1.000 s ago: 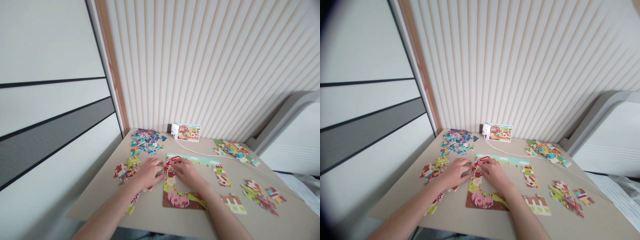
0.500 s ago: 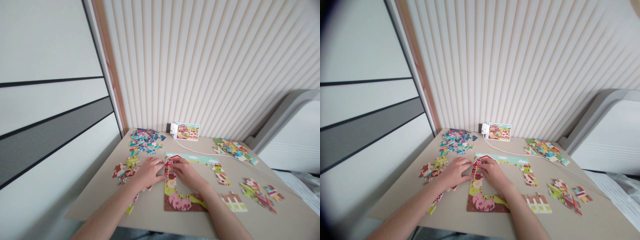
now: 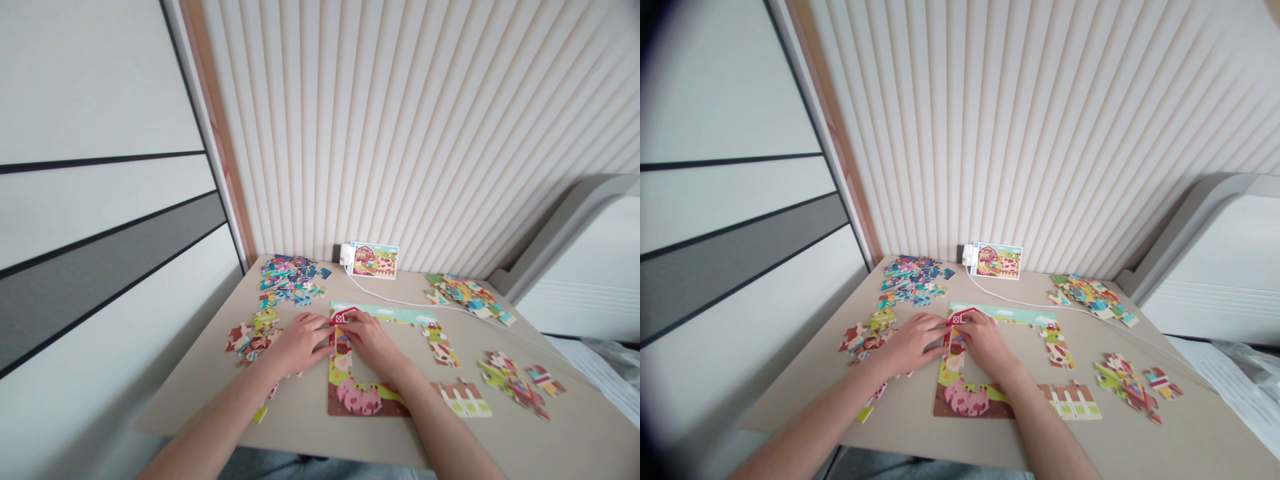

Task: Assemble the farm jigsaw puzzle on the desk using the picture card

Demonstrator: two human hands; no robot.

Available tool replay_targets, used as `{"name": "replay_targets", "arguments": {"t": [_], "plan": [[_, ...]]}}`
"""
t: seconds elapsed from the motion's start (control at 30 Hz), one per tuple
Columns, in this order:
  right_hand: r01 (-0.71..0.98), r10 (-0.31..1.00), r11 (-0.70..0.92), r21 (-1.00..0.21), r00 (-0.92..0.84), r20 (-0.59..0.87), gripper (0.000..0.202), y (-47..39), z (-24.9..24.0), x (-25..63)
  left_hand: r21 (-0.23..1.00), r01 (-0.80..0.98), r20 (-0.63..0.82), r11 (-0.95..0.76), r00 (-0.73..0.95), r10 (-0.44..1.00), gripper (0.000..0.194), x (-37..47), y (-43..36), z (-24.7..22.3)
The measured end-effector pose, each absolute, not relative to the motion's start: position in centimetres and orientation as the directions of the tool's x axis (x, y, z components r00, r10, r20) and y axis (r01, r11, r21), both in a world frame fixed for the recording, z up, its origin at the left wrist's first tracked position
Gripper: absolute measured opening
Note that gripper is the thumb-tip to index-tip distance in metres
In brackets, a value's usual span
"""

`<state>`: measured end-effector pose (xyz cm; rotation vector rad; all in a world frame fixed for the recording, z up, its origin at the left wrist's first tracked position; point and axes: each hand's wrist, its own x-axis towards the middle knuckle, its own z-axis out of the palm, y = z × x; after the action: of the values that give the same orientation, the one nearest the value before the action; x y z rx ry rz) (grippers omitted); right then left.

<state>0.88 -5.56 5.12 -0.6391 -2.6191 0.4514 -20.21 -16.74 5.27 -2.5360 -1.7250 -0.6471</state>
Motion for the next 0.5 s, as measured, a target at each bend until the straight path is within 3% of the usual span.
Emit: {"name": "replay_targets", "arguments": {"t": [0.23, 0.5], "plan": [[0.392, 0.503, 0.846, -0.361, -0.811, 0.299, 0.032, -5.5, 4.82, 0.87, 0.223, 0.901, 0.338, -0.373, 0.287, 0.896, 0.041, -19.99, -16.56, 4.95], [0.433, 0.482, 0.874, -0.222, -0.832, 0.275, 0.029, -6.19, 5.79, 0.81, 0.226, 0.899, 0.344, -0.376, 0.288, 0.894, 0.044, -19.69, -16.47, 5.29]]}}
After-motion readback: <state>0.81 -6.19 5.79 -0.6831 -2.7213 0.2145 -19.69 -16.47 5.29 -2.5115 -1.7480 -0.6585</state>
